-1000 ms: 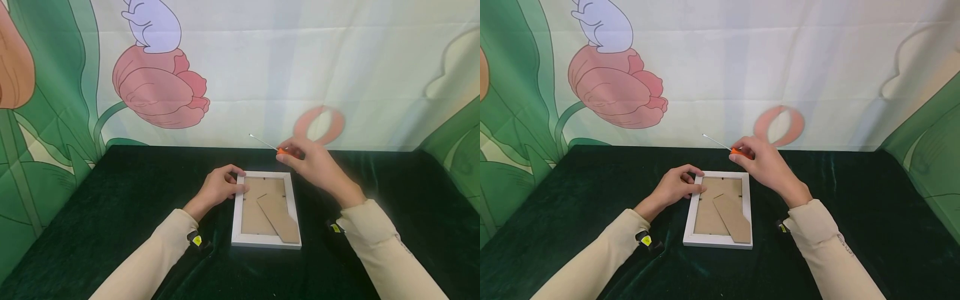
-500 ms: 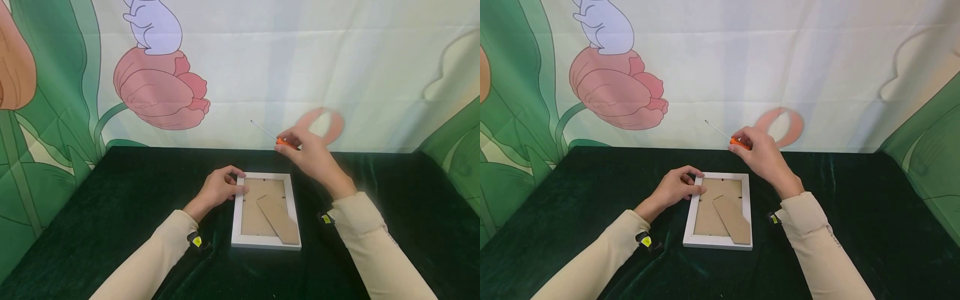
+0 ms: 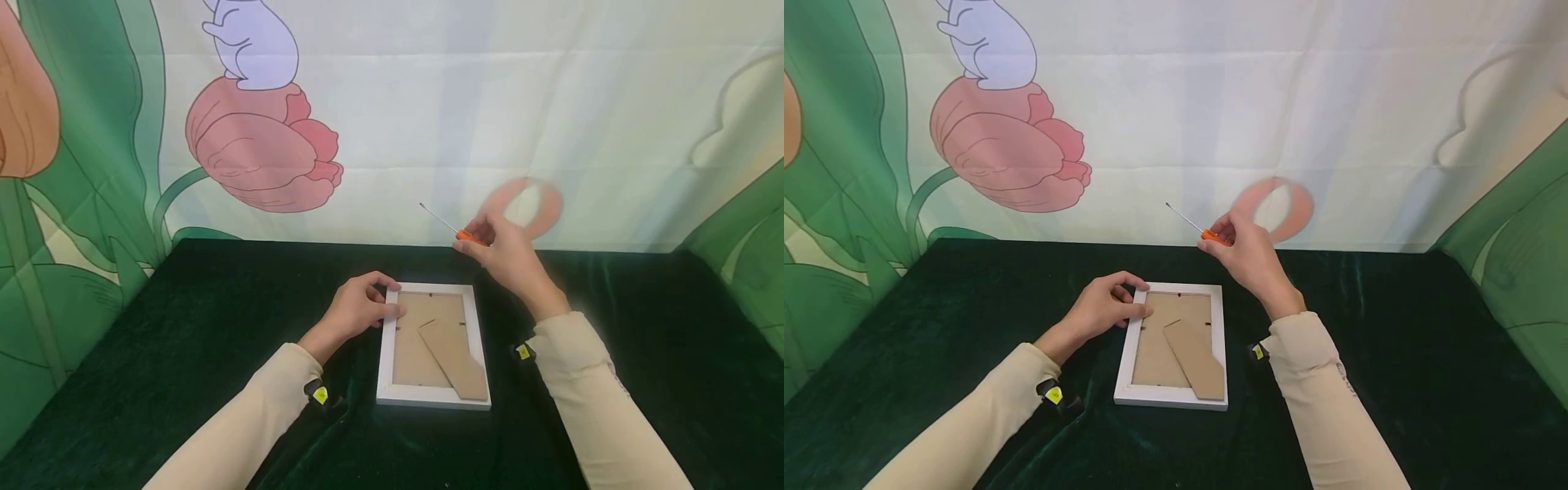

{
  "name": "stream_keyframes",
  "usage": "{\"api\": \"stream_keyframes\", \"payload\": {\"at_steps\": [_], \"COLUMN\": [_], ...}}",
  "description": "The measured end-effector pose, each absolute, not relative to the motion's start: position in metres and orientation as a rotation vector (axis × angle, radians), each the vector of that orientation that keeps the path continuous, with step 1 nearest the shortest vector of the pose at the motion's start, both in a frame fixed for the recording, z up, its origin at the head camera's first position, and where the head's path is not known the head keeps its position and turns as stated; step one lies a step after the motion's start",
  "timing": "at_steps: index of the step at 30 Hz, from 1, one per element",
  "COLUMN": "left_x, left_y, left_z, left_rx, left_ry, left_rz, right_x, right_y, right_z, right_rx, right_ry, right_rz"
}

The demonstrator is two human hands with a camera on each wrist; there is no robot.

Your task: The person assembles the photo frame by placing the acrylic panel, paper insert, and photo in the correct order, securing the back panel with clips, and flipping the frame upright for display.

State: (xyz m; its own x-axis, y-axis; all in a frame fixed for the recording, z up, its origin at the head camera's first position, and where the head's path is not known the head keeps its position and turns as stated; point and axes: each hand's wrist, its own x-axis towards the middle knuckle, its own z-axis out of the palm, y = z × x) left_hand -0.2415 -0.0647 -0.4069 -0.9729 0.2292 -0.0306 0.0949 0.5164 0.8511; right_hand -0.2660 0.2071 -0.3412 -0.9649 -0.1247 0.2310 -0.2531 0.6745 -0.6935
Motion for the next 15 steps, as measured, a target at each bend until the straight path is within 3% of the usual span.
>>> {"api": "stream_keyframes", "payload": {"at_steps": [15], "left_x": [-0.241], "left_y": [-0.065], "left_z": [-0.407], "left_rx": [0.279], "left_ry": [2.616], "left_rz": [1.449], "right_x": [-0.281], "right_y": [0.231], "right_z": [-0.372], "right_rx": [0.229], "right_ry": [-2.800], "right_rz": [1.207]}}
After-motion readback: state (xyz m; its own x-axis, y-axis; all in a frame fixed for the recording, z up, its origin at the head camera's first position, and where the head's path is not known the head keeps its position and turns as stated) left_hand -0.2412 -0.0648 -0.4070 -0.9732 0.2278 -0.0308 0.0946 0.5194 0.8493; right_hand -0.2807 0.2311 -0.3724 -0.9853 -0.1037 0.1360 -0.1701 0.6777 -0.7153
